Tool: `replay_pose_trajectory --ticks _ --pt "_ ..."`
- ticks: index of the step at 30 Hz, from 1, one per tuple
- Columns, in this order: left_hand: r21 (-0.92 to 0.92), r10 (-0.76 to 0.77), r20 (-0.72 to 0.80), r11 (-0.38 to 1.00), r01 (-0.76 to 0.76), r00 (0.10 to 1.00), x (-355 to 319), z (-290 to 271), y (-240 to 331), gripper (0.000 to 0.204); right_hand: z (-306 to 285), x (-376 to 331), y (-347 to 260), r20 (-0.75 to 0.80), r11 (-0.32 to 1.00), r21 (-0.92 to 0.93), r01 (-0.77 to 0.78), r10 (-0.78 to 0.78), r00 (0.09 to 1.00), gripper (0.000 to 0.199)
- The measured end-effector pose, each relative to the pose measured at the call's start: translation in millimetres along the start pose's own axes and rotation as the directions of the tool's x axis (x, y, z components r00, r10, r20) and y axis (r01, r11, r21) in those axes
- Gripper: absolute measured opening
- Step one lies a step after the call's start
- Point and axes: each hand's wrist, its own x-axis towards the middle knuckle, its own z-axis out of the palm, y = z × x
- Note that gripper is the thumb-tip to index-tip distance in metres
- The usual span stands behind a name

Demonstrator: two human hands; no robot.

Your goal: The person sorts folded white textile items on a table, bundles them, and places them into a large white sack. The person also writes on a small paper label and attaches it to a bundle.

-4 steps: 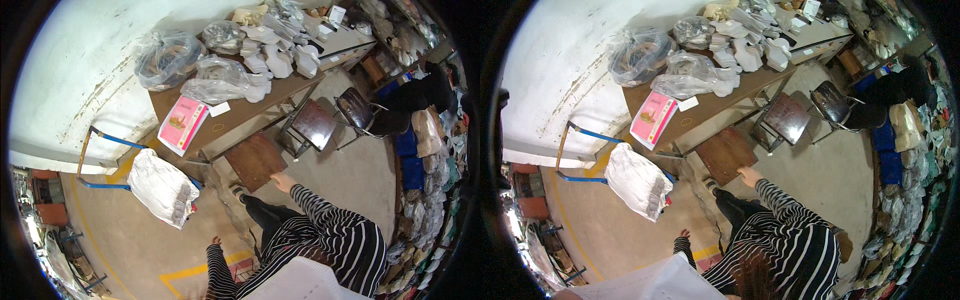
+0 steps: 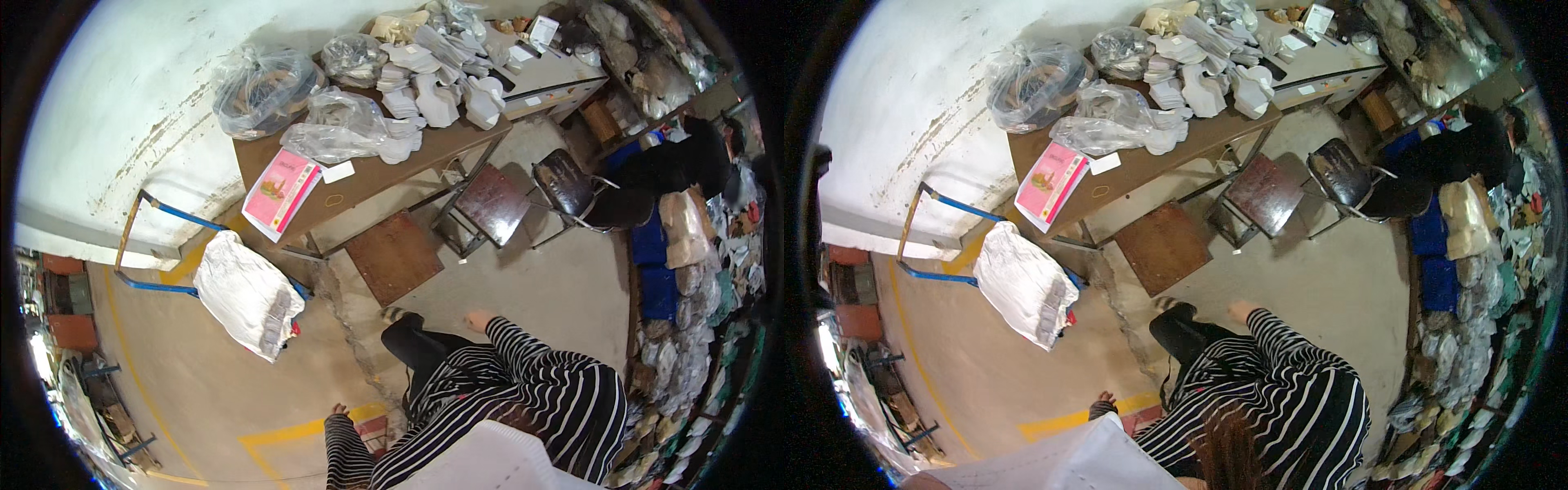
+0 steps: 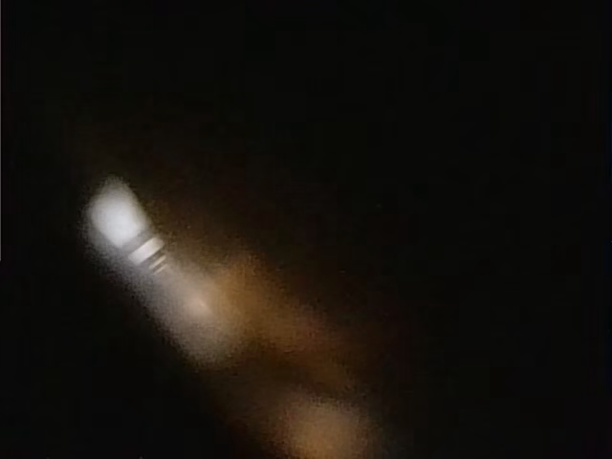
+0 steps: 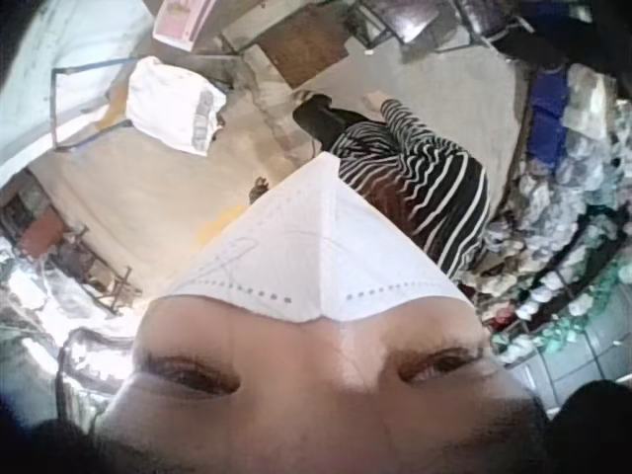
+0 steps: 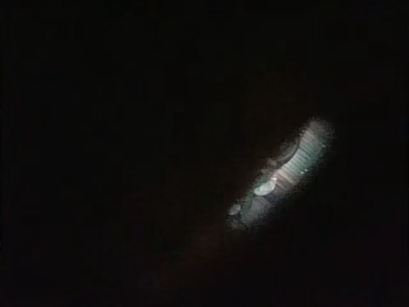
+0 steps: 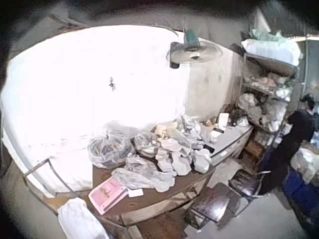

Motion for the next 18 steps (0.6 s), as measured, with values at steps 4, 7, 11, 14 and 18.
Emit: replay_pose_trajectory --ticks 4,7,11,14,18 --pt "-0.047 0.028 0.093 0.999 -0.024 0.995 -49.7 44.2 -29.8 0.034 8.9 22.0 52.6 0.071 0.994 -0.009 0.111 -0.110 0.991 0.040" --pt "-0.027 0.058 0.198 0.998 -0.053 0.978 -65.8 88.4 -47.6 0.032 -14.8 32.9 58.7 0.106 0.990 -0.118 0.073 -0.060 0.993 0.043" --pt "-0.013 0.084 0.271 0.996 -0.083 0.959 -79.6 134.5 -45.8 0.029 -98.2 46.3 46.7 -0.185 0.951 0.072 0.301 -0.284 0.941 0.042" --pt "-0.019 0.103 0.242 0.995 -0.101 0.965 -77.3 147.1 -23.1 0.028 -170.7 23.0 12.4 -0.427 0.854 0.389 0.345 -0.165 0.889 0.037" --pt "0.041 0.156 0.176 0.985 -0.166 0.972 -44.0 183.8 58.1 0.025 -205.2 29.9 61.0 -0.545 0.724 0.486 0.489 -0.186 0.818 0.034"
